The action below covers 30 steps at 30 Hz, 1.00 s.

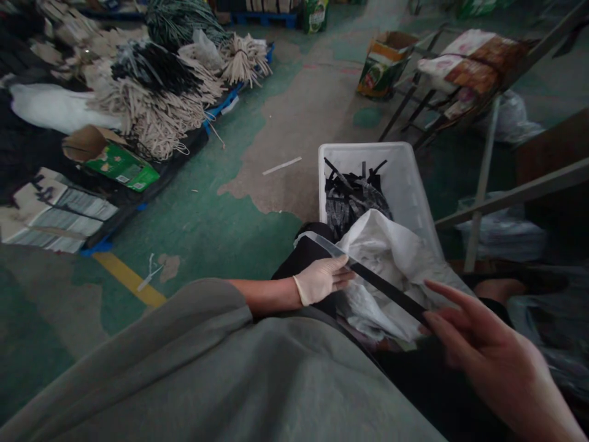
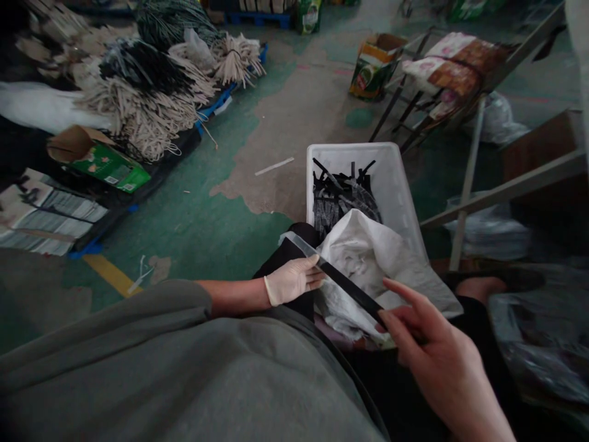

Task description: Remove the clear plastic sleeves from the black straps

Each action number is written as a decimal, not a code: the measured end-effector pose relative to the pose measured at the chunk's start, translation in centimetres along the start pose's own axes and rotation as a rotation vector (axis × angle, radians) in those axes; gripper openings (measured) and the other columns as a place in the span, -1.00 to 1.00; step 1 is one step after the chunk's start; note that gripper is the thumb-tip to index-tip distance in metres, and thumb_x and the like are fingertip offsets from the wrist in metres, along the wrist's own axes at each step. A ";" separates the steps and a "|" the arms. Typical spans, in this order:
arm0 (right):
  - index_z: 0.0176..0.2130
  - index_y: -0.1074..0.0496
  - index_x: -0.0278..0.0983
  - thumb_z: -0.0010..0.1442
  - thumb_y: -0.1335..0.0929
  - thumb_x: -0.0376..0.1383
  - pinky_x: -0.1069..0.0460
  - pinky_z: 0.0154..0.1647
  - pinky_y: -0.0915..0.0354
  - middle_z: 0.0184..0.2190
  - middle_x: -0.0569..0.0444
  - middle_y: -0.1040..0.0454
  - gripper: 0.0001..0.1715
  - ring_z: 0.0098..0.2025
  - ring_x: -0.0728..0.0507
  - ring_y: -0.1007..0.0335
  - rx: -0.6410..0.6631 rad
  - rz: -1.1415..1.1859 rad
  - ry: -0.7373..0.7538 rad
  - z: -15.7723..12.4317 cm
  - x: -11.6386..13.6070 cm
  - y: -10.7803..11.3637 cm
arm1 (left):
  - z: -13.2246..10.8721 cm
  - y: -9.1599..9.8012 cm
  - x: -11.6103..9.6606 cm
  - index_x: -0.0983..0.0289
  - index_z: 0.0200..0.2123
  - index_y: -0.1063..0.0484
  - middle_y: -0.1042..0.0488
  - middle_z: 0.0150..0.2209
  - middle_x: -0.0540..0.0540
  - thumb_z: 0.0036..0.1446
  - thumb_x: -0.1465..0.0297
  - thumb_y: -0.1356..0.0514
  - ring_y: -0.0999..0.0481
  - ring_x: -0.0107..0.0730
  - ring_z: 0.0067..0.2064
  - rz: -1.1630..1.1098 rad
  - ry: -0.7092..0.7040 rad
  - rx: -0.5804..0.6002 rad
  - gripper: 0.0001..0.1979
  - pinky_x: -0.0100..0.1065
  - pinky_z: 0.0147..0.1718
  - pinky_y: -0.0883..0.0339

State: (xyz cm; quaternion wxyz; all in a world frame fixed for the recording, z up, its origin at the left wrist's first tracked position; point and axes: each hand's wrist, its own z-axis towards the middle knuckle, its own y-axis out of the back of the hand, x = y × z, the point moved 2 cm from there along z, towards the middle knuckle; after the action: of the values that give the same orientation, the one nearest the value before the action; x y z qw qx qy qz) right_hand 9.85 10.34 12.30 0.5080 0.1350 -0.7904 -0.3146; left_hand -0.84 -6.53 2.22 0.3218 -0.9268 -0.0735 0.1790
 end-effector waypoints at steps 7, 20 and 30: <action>0.12 -0.39 -0.18 0.15 -0.32 -0.05 0.02 -0.58 -0.33 -0.41 0.04 -0.58 -0.42 -0.57 -0.12 -0.42 0.054 -0.005 0.051 1.4 1.0 -2.0 | -0.6 -0.7 0.9 0.33 -0.34 -0.52 -0.57 -0.32 0.13 -0.10 0.19 -0.43 -0.56 -0.33 -0.26 0.093 0.018 0.131 -0.65 -0.34 -0.20 -0.30; 0.13 -0.38 -0.15 0.09 -0.35 0.00 0.00 -0.61 -0.34 -0.41 0.06 -0.57 -0.36 -0.59 -0.13 -0.41 -0.008 -0.009 -0.025 0.2 0.2 -0.6 | 0.1 -1.0 0.1 0.31 -0.36 -0.51 -0.58 -0.29 0.12 -0.02 0.24 -0.39 -0.55 -0.37 -0.25 0.030 -0.009 0.098 -0.74 -0.35 -0.17 -0.32; 0.08 -0.43 -0.17 0.14 -0.33 -0.03 0.05 -0.51 -0.40 -0.45 0.09 -0.58 -0.45 -0.50 -0.12 -0.50 -0.006 -0.062 0.036 1.2 -0.2 -2.2 | 0.2 -1.5 2.4 0.31 -0.18 -0.52 -0.58 -0.14 0.17 0.01 0.18 -0.36 -0.56 -0.29 -0.11 0.151 0.115 0.242 -0.62 -0.29 -0.05 -0.32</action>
State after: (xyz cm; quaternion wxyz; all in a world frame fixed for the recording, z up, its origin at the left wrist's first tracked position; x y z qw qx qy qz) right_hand 8.60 9.17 10.40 0.5125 0.1635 -0.7756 -0.3303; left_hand 1.28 -4.65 2.33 0.4207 -0.8927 0.0370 0.1571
